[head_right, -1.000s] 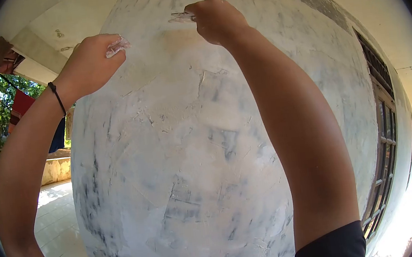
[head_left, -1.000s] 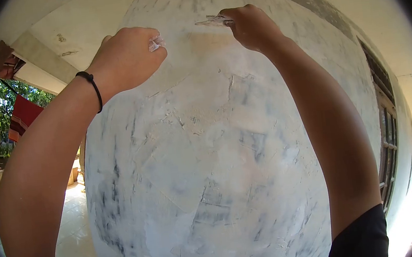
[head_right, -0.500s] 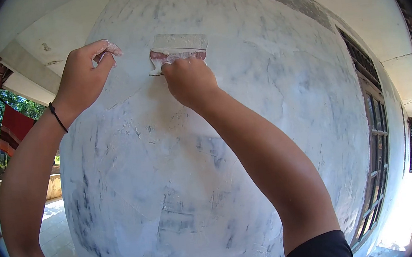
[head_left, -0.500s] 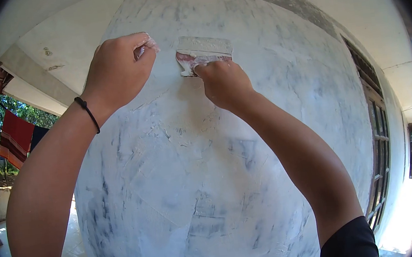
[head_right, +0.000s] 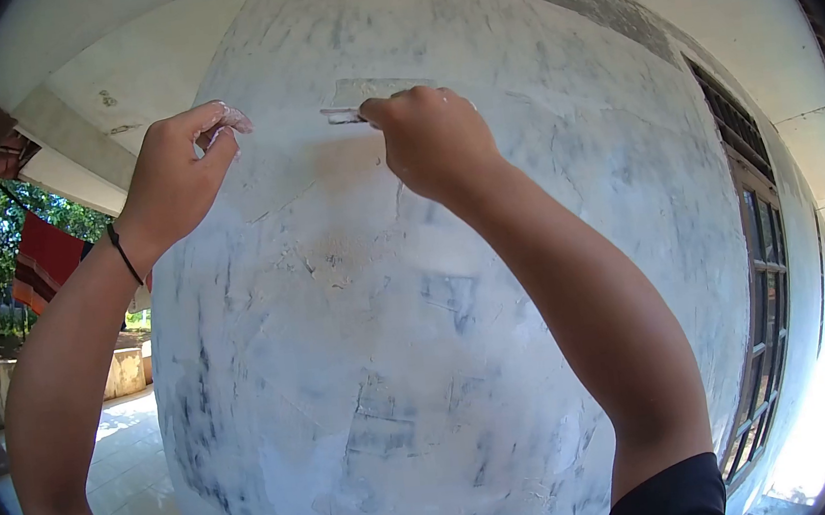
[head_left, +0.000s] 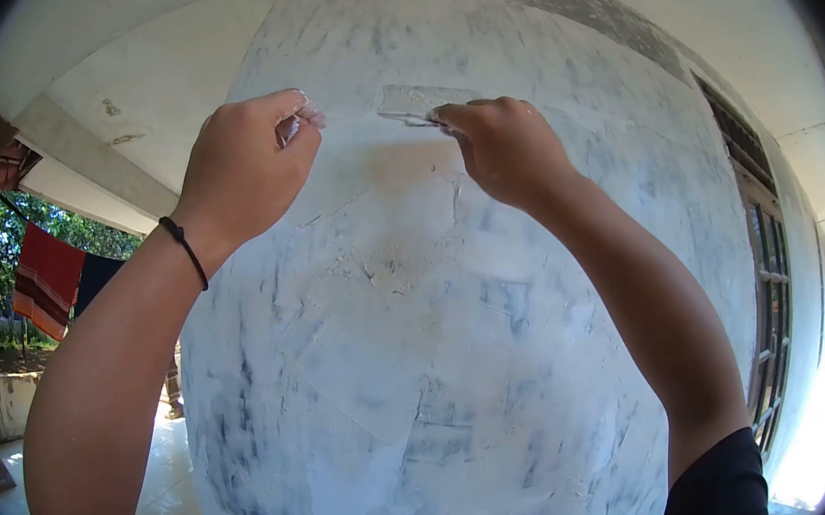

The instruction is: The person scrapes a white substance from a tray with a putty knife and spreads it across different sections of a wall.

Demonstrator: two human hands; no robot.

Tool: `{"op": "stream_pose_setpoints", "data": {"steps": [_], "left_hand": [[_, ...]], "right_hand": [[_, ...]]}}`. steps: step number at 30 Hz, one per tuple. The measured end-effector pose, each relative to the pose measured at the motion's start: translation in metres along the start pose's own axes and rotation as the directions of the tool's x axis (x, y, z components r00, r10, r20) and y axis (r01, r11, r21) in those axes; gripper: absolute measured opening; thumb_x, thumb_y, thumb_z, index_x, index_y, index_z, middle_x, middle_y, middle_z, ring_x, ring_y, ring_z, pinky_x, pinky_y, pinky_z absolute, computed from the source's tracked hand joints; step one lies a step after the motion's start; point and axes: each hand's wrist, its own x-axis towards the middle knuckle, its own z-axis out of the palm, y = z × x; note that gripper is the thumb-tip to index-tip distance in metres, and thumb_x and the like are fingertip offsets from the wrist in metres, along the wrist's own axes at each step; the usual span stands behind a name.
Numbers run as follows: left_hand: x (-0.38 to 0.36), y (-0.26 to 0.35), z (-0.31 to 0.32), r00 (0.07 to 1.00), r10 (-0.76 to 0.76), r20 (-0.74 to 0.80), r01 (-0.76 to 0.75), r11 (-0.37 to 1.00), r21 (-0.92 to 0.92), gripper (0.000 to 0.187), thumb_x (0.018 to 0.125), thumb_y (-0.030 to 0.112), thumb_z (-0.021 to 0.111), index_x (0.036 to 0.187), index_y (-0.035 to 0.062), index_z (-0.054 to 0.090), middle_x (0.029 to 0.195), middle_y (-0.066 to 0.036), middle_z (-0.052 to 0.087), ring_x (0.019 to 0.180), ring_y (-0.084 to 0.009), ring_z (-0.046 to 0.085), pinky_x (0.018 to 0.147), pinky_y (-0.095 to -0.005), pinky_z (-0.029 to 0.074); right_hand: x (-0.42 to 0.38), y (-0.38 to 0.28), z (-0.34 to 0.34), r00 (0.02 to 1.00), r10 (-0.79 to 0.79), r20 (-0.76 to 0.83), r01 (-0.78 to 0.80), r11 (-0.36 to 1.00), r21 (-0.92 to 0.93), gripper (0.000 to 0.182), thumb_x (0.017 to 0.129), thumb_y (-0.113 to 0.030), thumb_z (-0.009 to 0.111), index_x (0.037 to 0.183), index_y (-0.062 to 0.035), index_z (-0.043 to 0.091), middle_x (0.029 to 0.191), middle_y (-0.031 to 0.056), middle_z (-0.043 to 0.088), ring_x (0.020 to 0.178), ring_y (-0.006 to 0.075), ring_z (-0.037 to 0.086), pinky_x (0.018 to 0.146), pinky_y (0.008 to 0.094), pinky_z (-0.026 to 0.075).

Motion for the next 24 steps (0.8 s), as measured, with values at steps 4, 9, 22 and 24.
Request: {"op": "stream_pose_setpoints", "data": {"steps": [4,9,22,24], "left_hand": [[-0.010,-0.008,-0.007,0.999,-0.042,0.019,0.042,0.999,0.030,0.020,0.087,0.008,0.051,0.094,-0.0026,0.066,0.085,-0.012,0.068,0.075,-0.0173,0.062,0.071,-0.0281,0.046],[-0.015,-0.015,-0.005,0.998,-0.053,-0.015,0.054,0.998,0.030,0.021,0.088,0.010,0.051,0.095,-0.0022,0.066,0.086,-0.012,0.069,0.077,-0.0178,0.063,0.072,-0.0283,0.047],[-0.025,-0.014,0.006,0.998,0.045,0.040,-0.045,0.999,0.011,0.020,0.087,0.009,0.052,0.094,-0.0025,0.067,0.084,-0.013,0.068,0.072,-0.0193,0.060,0.068,-0.0296,0.047],[-0.029,-0.018,0.003,0.991,0.136,-0.013,-0.136,0.990,-0.021,0.019,0.087,0.009,0.052,0.093,-0.0028,0.067,0.084,-0.013,0.068,0.070,-0.0195,0.060,0.066,-0.0299,0.046]], "right_hand": [[0.035,0.027,0.010,0.992,0.106,-0.073,-0.107,0.994,-0.014,0.030,0.082,-0.003,0.052,0.105,-0.0132,0.069,0.085,0.0187,0.067,0.081,0.0366,0.065,0.072,0.0446,0.053],[0.048,0.041,0.024,0.991,0.103,-0.082,-0.107,0.993,-0.048,0.030,0.083,-0.003,0.052,0.106,-0.0134,0.068,0.086,0.0188,0.067,0.081,0.0367,0.065,0.073,0.0445,0.053],[-0.020,-0.012,0.027,0.977,-0.033,0.212,0.064,0.988,-0.141,0.021,0.077,0.002,0.054,0.093,-0.0037,0.067,0.080,0.0164,0.067,0.076,0.0326,0.067,0.069,0.0412,0.054],[-0.038,-0.022,0.019,0.972,-0.120,0.201,0.145,0.983,-0.116,0.018,0.077,0.002,0.054,0.091,-0.0025,0.066,0.080,0.0151,0.067,0.075,0.0314,0.067,0.066,0.0409,0.053]]}}
